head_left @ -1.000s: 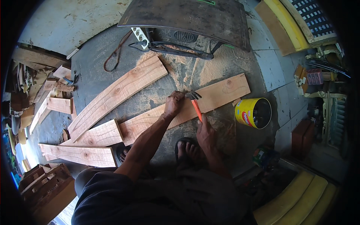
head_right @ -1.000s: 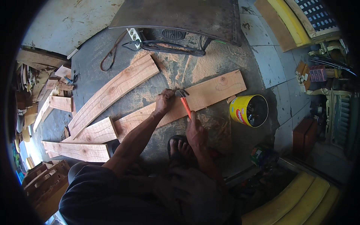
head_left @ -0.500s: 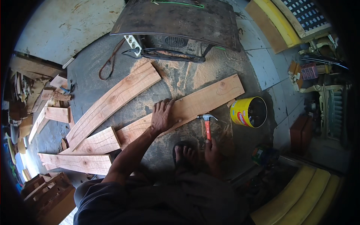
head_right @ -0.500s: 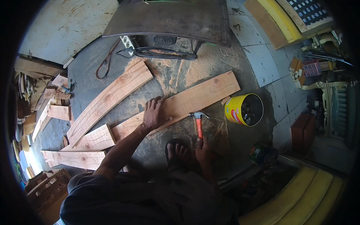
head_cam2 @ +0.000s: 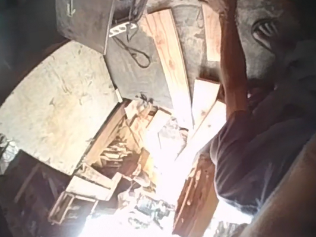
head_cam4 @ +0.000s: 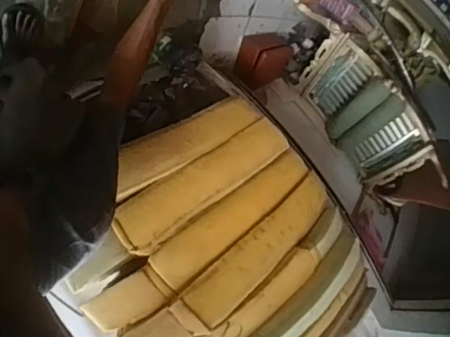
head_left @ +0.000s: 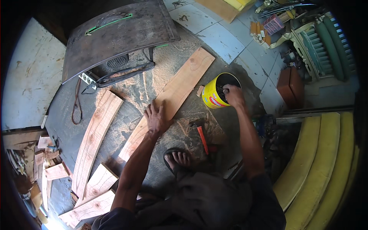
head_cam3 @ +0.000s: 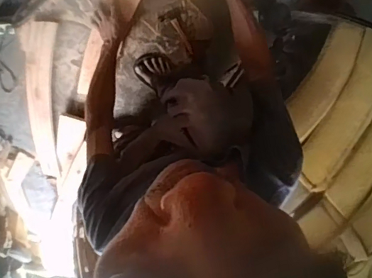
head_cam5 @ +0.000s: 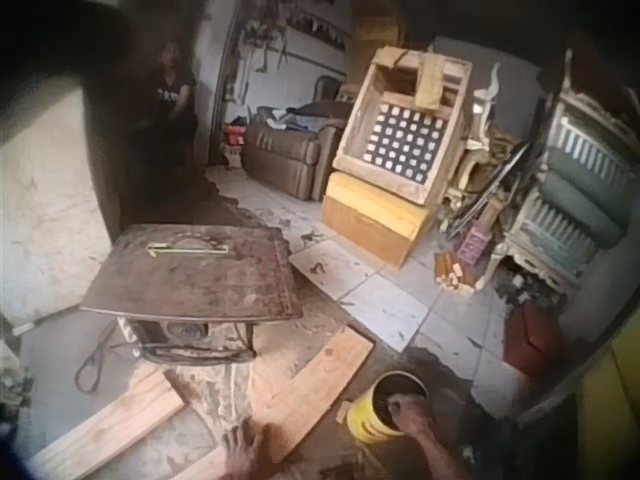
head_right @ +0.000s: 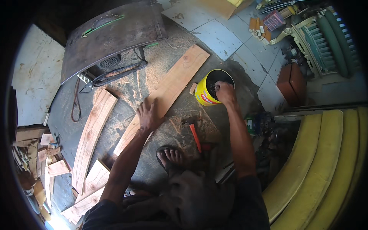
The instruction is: The person sits on the floor and assembles wooden planks into a frame structure. They use a hammer to drive nails into the wood, joining the pieces together. The person repeatedly picks up planks, aligns them, and hammers nails to secure the joints.
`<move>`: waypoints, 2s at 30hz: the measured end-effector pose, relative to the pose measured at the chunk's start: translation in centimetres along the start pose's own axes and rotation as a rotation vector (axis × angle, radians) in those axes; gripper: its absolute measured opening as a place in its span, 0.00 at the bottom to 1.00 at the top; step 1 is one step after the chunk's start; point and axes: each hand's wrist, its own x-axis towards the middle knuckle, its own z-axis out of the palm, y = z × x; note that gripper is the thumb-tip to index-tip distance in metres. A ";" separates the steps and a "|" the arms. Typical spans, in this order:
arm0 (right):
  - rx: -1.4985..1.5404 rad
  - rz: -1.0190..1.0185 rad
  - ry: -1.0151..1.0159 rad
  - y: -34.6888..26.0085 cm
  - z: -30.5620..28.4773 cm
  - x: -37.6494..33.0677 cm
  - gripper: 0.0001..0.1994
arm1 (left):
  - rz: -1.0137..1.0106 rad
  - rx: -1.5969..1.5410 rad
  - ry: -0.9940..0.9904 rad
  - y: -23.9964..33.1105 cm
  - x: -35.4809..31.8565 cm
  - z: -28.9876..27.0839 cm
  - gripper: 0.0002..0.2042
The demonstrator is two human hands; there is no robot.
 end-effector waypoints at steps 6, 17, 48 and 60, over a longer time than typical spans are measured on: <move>-0.233 0.200 0.029 1.4 4.7 4.0 0.12 | 0.213 -0.226 0.222 0.2 3.0 -2.4 0.24; 0.964 0.271 -0.074 -17.6 6.6 -13.2 0.13 | 0.112 -0.423 0.173 6.7 -6.0 -4.8 0.14; 0.432 0.108 -0.313 -18.5 10.5 -17.8 0.19 | -0.532 -1.280 0.191 -5.3 -6.2 2.0 0.06; 0.054 -0.231 -0.187 -20.5 9.8 -17.8 0.19 | -0.695 -1.251 0.276 -4.3 -6.5 2.7 0.07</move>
